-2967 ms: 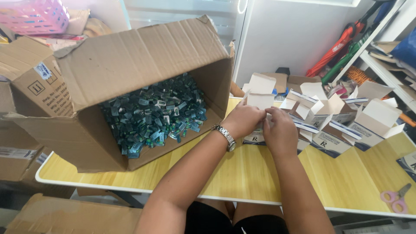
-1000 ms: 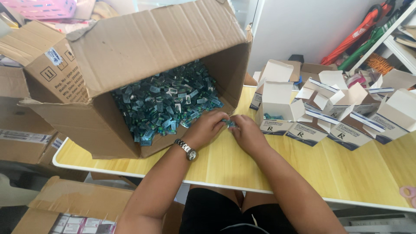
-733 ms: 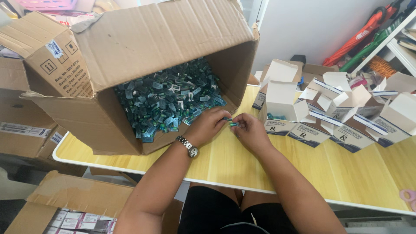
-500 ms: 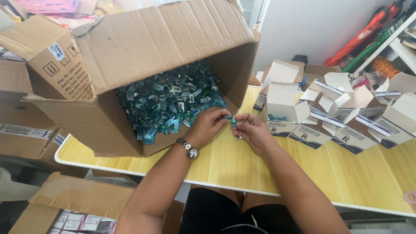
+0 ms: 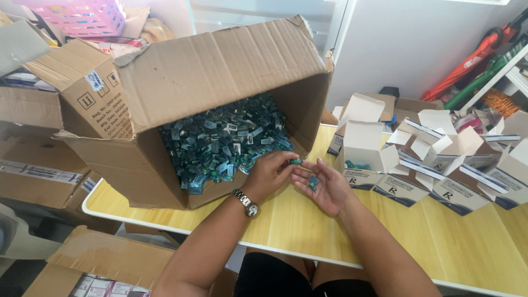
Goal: The person picks small green and blue wrapped items from a large cardboard box and places them into smaller white boxes on a yellow table. The person handles the items by hand and arranges them into the smaller boxes.
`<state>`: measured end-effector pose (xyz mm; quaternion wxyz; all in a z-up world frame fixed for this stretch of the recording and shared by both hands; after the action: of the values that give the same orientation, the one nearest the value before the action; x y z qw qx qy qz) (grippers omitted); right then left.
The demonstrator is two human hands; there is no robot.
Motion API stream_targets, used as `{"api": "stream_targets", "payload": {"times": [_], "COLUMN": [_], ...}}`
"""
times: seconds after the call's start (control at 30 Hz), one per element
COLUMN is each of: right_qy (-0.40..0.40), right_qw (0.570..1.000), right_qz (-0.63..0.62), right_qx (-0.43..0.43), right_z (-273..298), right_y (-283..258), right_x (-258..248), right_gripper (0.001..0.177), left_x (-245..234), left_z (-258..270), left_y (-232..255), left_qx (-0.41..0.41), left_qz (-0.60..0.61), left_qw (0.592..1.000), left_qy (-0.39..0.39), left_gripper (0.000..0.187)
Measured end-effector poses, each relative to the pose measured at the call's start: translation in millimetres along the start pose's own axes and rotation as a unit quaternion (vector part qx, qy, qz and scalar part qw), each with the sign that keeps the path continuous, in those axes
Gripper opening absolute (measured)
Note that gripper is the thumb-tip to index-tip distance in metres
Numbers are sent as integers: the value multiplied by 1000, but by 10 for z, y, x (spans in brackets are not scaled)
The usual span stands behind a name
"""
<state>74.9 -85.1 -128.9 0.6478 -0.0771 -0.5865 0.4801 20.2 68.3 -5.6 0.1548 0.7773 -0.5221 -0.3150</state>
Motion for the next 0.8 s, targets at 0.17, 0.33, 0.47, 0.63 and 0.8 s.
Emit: {"api": "stream_targets", "payload": {"times": [0.17,0.33,0.47,0.63,0.8], "right_qy": [-35,-60,-86,-128,64], "right_qw": [999,998,996,990,898], "right_qz": [15,18,2,-58,399], "right_qx": [-11,1,-2,-17,-174], "right_z": [167,215,146,9,186], "right_y": [-89,-95,-76,-47,-372], "right_x": [301,399,288,126,42], "right_gripper": [56,66,65,32,19], "left_x": [-16,26,125,141,-24], "left_z": [11,11,-4,-54,-67], "left_y": [74,149,176,351,267], "left_qx": [50,58,37,104,82], "left_qz": [-49,-68,-95,-138,-111], "left_qw": [997,996,993,984,990], "left_qy": [11,-1,-58,-42,1], "left_gripper": [27,30,32,26,12]}}
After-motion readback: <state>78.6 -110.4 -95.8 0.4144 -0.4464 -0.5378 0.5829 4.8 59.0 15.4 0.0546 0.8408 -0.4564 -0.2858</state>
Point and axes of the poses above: each hand's wrist, its own z-axis away from the middle knuckle, its own x-axis out of the palm, y = z × x, the point moved 9 cm from there along -z, towards the middle knuckle, and after that the axes turned 5 degrees about y, right-handed, at the moved point
